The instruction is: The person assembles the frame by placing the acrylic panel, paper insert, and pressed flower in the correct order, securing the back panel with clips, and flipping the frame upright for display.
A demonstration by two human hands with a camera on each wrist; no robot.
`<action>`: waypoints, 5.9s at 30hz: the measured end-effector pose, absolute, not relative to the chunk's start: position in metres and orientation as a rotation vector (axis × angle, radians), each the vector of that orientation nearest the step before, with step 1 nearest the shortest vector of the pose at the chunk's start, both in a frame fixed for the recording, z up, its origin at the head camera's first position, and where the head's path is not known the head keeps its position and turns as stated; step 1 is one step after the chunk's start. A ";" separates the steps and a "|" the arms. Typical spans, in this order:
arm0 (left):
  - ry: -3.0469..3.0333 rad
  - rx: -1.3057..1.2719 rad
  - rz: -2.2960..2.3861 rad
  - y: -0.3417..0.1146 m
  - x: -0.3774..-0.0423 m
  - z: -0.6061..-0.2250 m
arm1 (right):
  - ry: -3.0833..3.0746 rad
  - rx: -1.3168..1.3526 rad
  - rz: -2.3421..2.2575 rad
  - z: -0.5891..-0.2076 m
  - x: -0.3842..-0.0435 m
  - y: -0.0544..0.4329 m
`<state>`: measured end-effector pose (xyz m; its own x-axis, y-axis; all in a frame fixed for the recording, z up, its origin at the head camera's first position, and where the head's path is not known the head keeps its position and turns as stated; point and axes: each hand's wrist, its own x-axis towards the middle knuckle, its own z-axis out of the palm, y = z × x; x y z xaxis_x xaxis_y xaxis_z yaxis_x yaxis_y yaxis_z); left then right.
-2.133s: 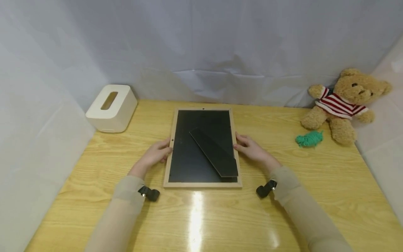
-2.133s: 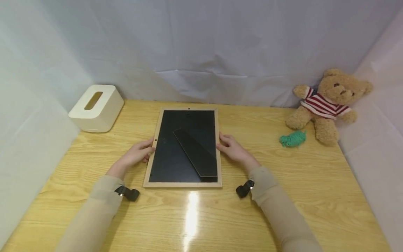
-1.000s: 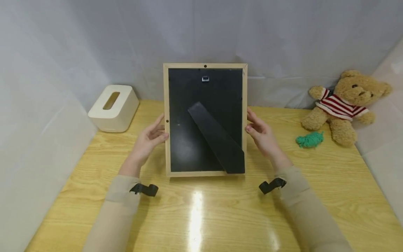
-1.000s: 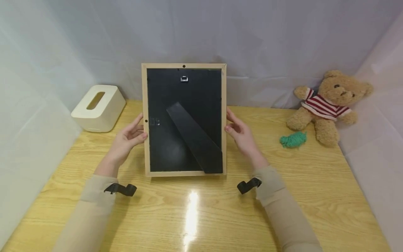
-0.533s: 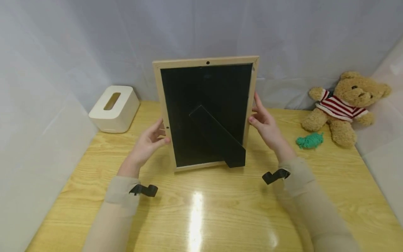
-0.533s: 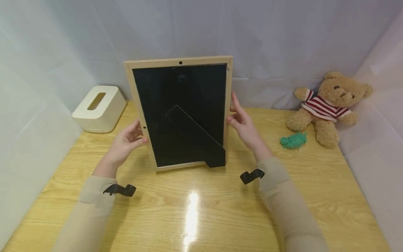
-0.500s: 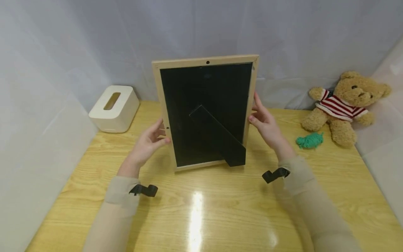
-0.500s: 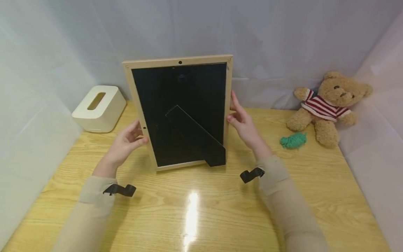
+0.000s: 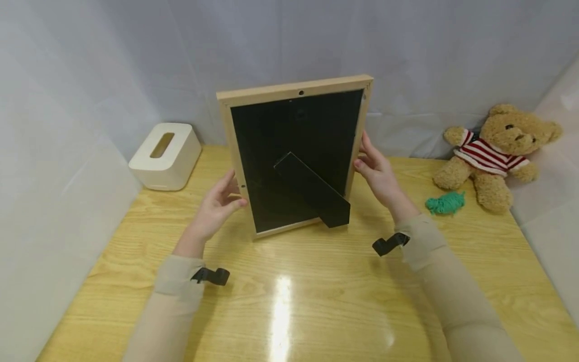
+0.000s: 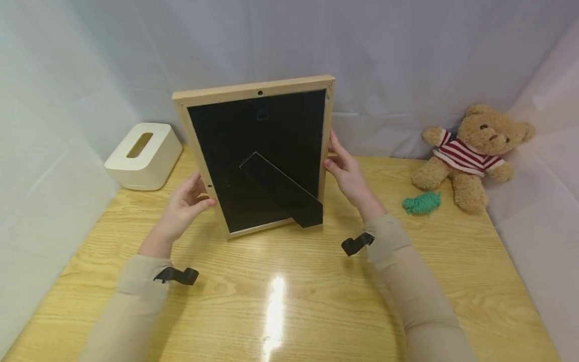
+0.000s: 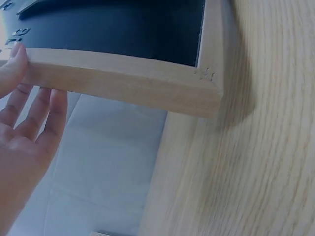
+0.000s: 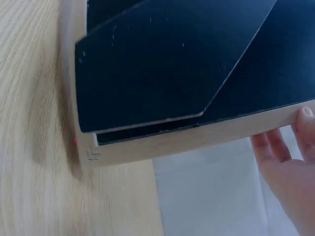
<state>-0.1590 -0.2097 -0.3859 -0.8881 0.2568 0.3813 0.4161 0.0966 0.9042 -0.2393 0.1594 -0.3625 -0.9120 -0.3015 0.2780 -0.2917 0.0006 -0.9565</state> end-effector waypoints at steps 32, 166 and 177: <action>-2.206 -0.735 -1.170 -0.152 -0.124 -0.402 | 2.015 -0.630 -2.213 -0.367 -0.287 0.127; -2.028 -0.385 -1.794 -0.111 -0.194 -0.386 | 2.898 -1.024 -1.714 -0.359 -0.229 0.206; -2.000 -0.370 -1.854 -0.109 -0.195 -0.386 | 2.876 -1.008 -1.732 -0.360 -0.234 0.209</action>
